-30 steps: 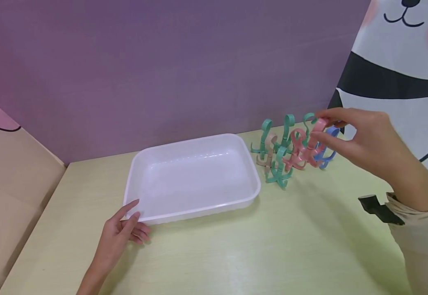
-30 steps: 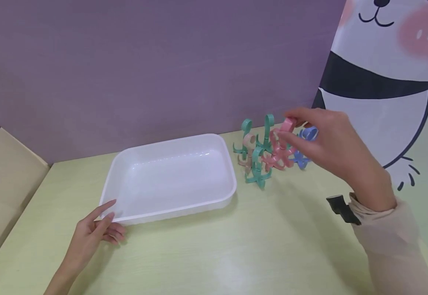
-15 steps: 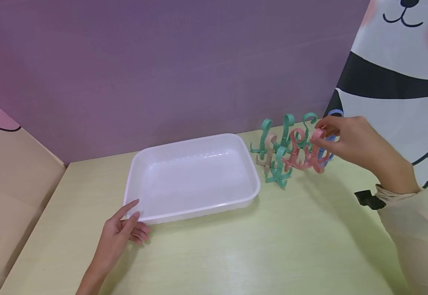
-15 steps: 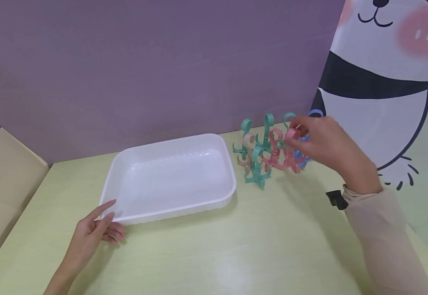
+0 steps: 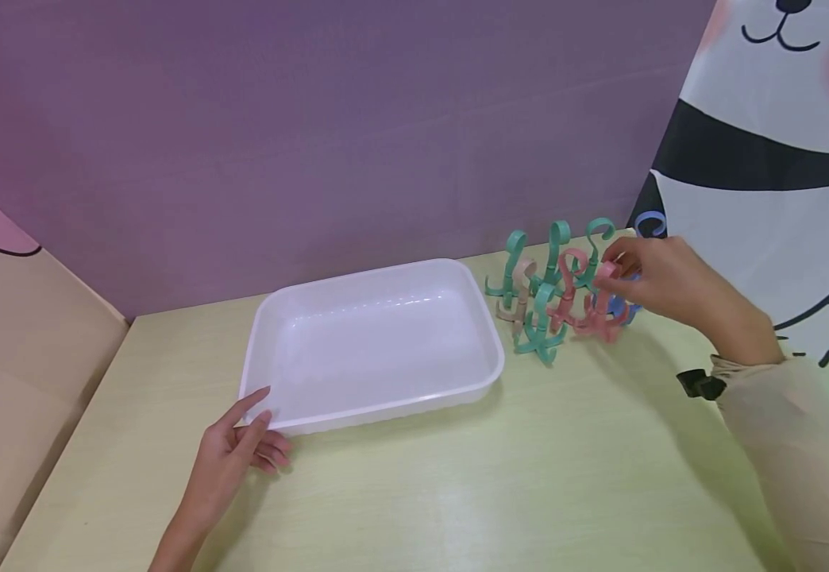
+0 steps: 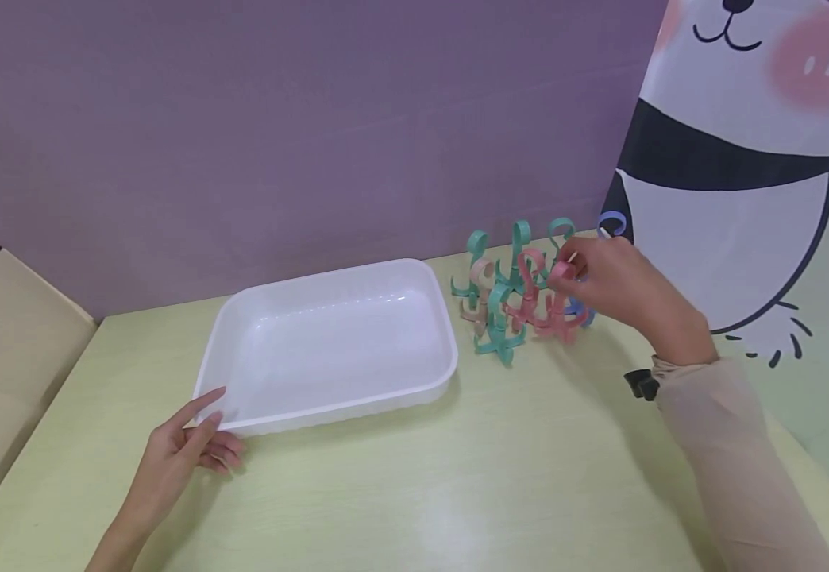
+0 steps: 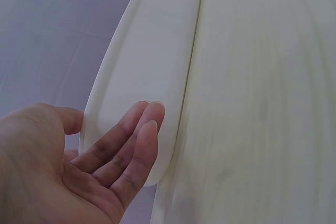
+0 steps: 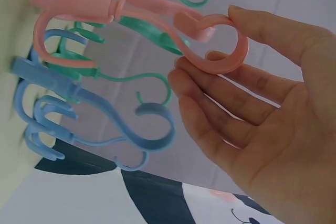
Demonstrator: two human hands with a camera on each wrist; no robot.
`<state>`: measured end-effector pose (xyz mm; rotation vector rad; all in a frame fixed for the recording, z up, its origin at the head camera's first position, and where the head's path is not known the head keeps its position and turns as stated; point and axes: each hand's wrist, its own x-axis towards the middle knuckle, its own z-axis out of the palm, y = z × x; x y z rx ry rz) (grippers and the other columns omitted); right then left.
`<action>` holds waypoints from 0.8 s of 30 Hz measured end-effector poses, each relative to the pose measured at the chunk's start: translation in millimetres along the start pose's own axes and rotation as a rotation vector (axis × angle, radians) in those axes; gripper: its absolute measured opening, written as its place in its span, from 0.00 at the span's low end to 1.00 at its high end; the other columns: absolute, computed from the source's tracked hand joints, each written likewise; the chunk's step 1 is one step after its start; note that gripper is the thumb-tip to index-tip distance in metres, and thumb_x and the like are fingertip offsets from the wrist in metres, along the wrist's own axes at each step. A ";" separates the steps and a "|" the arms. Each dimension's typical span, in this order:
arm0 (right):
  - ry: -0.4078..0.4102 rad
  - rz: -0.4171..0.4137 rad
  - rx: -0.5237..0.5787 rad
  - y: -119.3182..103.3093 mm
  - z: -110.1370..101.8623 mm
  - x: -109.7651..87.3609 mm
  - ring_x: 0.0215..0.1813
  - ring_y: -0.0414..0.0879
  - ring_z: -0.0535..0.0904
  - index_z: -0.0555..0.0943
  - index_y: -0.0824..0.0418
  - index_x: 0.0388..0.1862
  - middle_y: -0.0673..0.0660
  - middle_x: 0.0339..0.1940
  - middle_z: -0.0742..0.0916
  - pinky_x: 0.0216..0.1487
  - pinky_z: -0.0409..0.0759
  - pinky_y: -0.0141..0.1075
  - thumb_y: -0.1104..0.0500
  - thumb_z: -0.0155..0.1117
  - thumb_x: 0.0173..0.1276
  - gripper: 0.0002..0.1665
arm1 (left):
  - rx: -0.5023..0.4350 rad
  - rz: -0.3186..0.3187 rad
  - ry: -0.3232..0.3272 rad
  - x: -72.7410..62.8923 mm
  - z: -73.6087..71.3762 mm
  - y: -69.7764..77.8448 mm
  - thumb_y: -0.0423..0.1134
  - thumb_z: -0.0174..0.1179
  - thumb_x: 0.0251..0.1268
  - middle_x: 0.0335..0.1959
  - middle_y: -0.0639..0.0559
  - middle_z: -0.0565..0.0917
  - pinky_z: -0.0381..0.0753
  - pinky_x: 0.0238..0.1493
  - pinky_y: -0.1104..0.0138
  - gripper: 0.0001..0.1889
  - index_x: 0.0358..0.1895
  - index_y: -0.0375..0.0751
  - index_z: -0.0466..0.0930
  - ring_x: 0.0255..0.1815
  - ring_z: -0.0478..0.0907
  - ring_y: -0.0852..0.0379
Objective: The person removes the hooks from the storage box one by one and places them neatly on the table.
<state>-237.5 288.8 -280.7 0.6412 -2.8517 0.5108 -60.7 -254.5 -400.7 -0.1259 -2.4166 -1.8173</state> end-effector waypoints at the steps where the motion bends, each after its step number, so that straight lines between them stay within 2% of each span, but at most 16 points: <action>1: -0.009 -0.002 0.005 0.8 1.5 0.9 0.41 0.54 0.85 0.81 0.64 0.49 0.59 0.39 0.89 0.42 0.81 0.50 0.51 0.69 0.68 0.19 | -0.001 -0.001 0.000 -0.2 0.1 0.1 0.39 0.49 0.81 0.30 0.37 0.87 0.87 0.28 0.55 0.23 0.72 0.36 0.63 0.25 0.86 0.44; 15: -0.101 0.028 -0.004 10.4 -1.2 3.5 0.40 0.56 0.85 0.79 0.67 0.51 0.64 0.41 0.89 0.40 0.82 0.51 0.50 0.68 0.69 0.23 | 0.003 -0.011 0.002 -1.5 -0.4 2.6 0.40 0.49 0.81 0.30 0.37 0.87 0.87 0.29 0.55 0.23 0.72 0.36 0.62 0.25 0.86 0.44; 20: -0.088 0.042 -0.032 4.4 -8.0 0.0 0.49 0.65 0.81 0.77 0.70 0.57 0.71 0.49 0.85 0.49 0.80 0.60 0.50 0.66 0.71 0.27 | 0.004 -0.013 0.001 -1.9 -0.7 1.6 0.40 0.49 0.81 0.30 0.37 0.87 0.87 0.29 0.55 0.24 0.73 0.36 0.62 0.25 0.86 0.44; 24: -0.032 0.056 -0.047 -6.6 -17.9 -5.0 0.52 0.69 0.78 0.76 0.70 0.59 0.75 0.54 0.82 0.51 0.77 0.64 0.50 0.62 0.73 0.27 | 0.008 -0.012 -0.003 -1.3 -1.4 0.5 0.40 0.49 0.81 0.30 0.37 0.87 0.87 0.29 0.55 0.24 0.73 0.35 0.61 0.25 0.86 0.44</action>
